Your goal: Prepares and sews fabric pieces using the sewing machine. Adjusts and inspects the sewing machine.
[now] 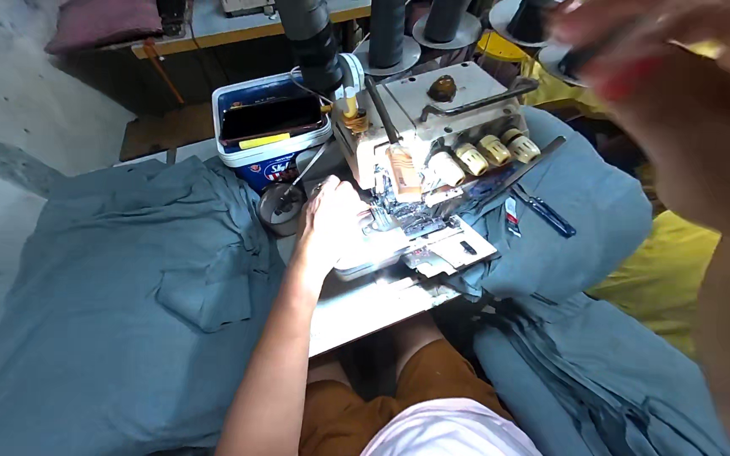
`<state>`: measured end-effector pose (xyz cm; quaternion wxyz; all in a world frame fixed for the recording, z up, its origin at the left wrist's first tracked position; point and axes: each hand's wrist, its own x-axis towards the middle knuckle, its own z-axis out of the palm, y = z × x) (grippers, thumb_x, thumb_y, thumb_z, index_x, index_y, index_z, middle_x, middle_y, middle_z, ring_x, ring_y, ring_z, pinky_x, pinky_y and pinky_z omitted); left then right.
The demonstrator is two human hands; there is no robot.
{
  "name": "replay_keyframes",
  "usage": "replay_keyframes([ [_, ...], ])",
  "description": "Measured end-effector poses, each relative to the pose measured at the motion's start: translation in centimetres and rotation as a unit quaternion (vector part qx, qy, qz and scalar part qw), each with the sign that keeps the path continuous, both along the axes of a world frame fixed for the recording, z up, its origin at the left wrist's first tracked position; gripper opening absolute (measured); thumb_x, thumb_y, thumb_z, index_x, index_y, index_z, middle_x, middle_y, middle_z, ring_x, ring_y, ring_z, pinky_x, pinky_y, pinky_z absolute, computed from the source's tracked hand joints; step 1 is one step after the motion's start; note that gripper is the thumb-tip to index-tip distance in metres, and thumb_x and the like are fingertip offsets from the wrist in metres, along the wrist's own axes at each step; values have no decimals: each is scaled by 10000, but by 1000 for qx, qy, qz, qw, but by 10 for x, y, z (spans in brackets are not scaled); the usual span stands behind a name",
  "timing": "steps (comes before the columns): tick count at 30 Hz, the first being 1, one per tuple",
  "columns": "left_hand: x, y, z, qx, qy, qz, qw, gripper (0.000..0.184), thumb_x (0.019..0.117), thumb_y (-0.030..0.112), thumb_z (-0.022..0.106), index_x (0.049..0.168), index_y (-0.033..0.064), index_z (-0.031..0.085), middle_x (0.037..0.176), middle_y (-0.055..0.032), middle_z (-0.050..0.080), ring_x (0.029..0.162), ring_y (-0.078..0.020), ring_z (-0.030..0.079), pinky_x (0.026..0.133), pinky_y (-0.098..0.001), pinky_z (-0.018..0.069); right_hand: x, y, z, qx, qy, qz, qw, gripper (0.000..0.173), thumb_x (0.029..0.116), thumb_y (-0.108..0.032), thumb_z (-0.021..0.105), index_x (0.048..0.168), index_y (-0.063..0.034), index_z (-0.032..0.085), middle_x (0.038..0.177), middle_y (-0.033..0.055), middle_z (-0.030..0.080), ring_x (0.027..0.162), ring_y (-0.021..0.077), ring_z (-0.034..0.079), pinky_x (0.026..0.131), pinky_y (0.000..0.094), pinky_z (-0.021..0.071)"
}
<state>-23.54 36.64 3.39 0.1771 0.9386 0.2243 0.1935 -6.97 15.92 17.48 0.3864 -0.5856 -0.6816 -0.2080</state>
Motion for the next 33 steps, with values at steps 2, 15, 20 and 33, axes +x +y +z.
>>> replay_keyframes([
  [2,-6,3,-8,44,-19,-8,999,130,960,118,691,978,-6,728,1044,-226,651,1052,-402,628,941,-549,502,15,-36,-39,78,106,-7,991,256,1040,-189,599,1228,-23,654,1118,-21,711,997,54,681,899,254,583],
  [15,-75,5,10,-17,-13,207,978,335,1074,78,446,1189,-199,597,1263,-428,575,1239,-590,538,1062,-669,394,76,-11,-181,42,400,-218,889,395,1027,-247,606,1263,68,578,1032,89,636,832,33,603,743,198,519],
  [20,-120,14,-18,-12,-172,250,953,274,1048,99,471,1107,-143,587,1061,-287,625,856,-321,644,745,-466,538,79,-4,-170,-12,306,-254,917,371,1092,-237,484,1086,109,617,869,175,631,710,162,603,698,352,535],
  [33,-112,10,-35,-232,-385,24,893,152,1069,92,443,1046,230,501,741,197,565,670,40,587,695,-158,536,137,-9,-147,12,519,-187,834,217,1119,-293,321,1157,-187,507,781,-150,525,513,-31,468,499,165,469],
])
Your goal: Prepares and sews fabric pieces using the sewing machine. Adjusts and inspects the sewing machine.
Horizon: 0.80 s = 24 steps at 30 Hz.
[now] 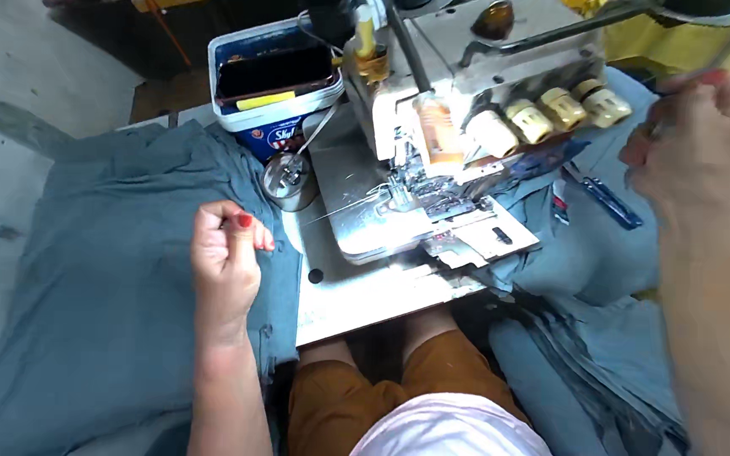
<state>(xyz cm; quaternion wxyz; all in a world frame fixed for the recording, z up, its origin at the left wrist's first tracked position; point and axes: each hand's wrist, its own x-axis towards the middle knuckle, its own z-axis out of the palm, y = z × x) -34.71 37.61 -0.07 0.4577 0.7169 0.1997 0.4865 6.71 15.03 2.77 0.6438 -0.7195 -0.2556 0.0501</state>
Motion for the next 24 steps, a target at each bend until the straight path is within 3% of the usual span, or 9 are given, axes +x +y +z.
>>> replay_keyframes([
  [2,0,-2,-4,28,35,8,999,144,1050,51,456,1032,191,486,745,184,557,678,43,590,713,-161,540,17,22,0,-98,49,21,994,185,1087,-346,431,1057,-223,565,746,-158,547,470,-40,392,437,152,364],
  [3,0,-3,-6,35,48,10,998,138,1044,42,460,1032,177,482,752,175,555,686,42,593,721,-163,543,25,31,-2,-147,63,36,986,144,1055,-347,488,1007,-233,561,723,-154,525,494,-42,407,455,160,370],
  [5,-2,-4,-8,42,67,15,997,128,1044,38,465,1041,164,482,766,167,558,700,42,598,726,-161,543,44,40,-11,-200,94,97,970,130,1042,-315,520,1073,-200,570,830,-115,561,679,-36,547,596,179,490],
  [7,-3,-4,-9,46,76,18,996,115,1044,42,470,1047,156,486,778,161,564,705,42,600,722,-159,543,46,45,-11,-194,107,138,965,107,1057,-258,464,1084,-212,557,889,-117,565,784,-41,565,679,174,495],
  [9,-3,-4,-8,53,87,17,995,104,1047,52,478,1050,156,487,787,160,566,706,47,597,719,-150,538,54,43,-14,-170,122,187,960,145,1064,-238,411,1023,-271,546,855,-163,595,778,-83,586,673,131,507],
  [13,-2,-3,-6,69,109,17,991,59,1055,86,492,1058,145,490,799,151,564,709,55,596,708,-136,534,69,43,-22,-158,167,185,956,221,1072,-247,395,921,-270,554,750,-153,603,662,-68,580,581,132,492],
  [16,-3,-2,-5,71,115,16,991,54,1057,93,491,1063,146,490,806,155,571,711,56,603,710,-138,538,72,41,-29,-107,180,257,944,231,1026,-188,427,903,-253,611,757,-116,665,665,-27,628,580,168,536],
  [20,-6,-2,-5,71,123,21,990,55,1058,95,492,1070,149,491,812,157,576,720,56,607,714,-138,538,68,45,-29,-84,183,306,930,274,1062,-216,392,934,-256,631,796,-105,686,725,-22,656,637,175,566],
  [24,-8,-2,-4,79,124,27,989,61,1052,94,508,1069,151,495,811,163,572,711,65,604,698,-128,536,93,44,-38,-137,151,209,956,200,1059,-142,423,964,-209,586,773,-116,631,673,-58,607,585,128,519],
])
